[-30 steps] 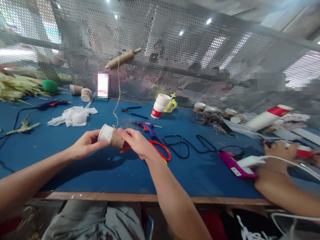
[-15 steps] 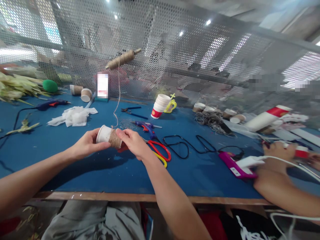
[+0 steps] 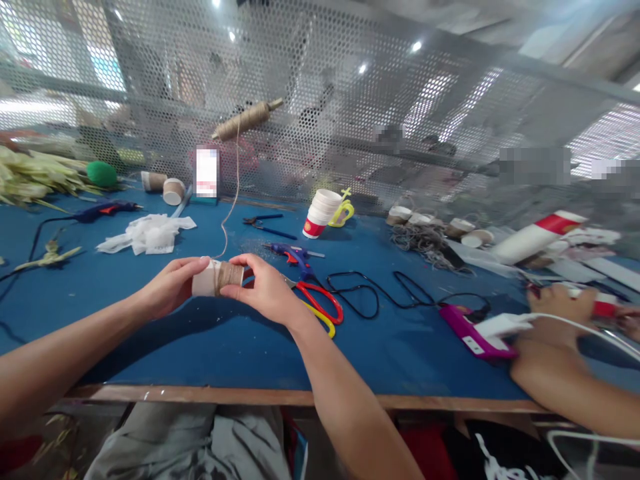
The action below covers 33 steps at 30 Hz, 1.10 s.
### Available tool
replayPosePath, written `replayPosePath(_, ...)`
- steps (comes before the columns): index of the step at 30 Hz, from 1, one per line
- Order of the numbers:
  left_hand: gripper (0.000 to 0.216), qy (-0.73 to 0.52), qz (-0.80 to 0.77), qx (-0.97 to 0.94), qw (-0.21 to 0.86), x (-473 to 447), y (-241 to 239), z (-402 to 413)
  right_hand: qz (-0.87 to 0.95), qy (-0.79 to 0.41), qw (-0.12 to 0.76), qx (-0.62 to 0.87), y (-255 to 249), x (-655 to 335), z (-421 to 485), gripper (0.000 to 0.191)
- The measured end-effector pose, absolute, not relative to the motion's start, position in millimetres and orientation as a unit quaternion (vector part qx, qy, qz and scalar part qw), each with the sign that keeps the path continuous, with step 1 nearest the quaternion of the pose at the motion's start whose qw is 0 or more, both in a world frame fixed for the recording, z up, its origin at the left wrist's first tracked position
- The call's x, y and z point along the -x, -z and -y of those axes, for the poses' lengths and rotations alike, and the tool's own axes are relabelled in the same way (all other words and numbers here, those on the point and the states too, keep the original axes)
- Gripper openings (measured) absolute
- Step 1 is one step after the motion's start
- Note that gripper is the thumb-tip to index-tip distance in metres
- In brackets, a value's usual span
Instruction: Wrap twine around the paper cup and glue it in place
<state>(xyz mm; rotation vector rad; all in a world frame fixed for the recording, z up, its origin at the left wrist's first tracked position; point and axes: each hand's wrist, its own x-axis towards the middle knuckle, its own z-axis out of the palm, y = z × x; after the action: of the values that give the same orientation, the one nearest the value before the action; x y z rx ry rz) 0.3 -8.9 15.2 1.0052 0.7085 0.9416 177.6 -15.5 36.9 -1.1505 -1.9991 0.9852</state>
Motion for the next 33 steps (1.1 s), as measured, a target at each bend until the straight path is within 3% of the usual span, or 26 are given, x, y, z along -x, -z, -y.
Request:
replayPosePath(6, 0.035, -0.435, -0.395, -0.473, 0.657, -0.7, -10.3, 6.0, 0.773, -0.323, 0.313, 0.447, -41.1, -176.8, 17.9, 0.039)
replayPosePath(9, 0.036, -0.432, -0.408, -0.501, 0.629, -0.9, -8.6, 4.6, 0.718, -0.303, 0.317, 0.540, -51.6, -193.2, 4.3, 0.032)
replayPosePath(12, 0.037, -0.426, -0.431, -0.537, 0.587, -1.2, -6.8, 2.9, 0.658, -0.174, 0.293, 0.671, -60.7, -218.5, -20.9, 0.034)
replayPosePath(14, 0.038, -0.420, -0.442, -0.562, 0.559, -1.7, -6.1, 2.3, 0.638, -0.069, 0.201, 0.740, -59.5, -235.1, -38.9, 0.026)
replayPosePath(17, 0.039, -0.409, -0.446, -0.592, 0.532, -2.5, -6.0, 2.3, 0.630, -0.098, 0.134, 0.759, -45.7, -252.9, -58.7, 0.019)
replayPosePath(21, 0.038, -0.396, -0.439, -0.618, 0.518, -3.2, -6.1, 2.6, 0.615, -0.141, 0.126, 0.765, -24.7, -261.3, -67.5, 0.019)
replayPosePath(28, 0.038, -0.391, -0.438, -0.620, 0.521, -3.4, -4.4, 1.3, 0.611, -0.217, 0.249, 0.719, -37.3, -251.6, -51.8, 0.003)
replayPosePath(31, 0.039, -0.390, -0.440, -0.619, 0.521, -4.1, -4.1, 0.8, 0.612, -0.266, 0.315, 0.675, -55.9, -241.7, -31.1, 0.010)
replayPosePath(33, 0.038, -0.391, -0.442, -0.622, 0.515, -4.3, -3.9, 0.6, 0.601, -0.367, 0.352, 0.616, -65.2, -234.3, -15.3, 0.014)
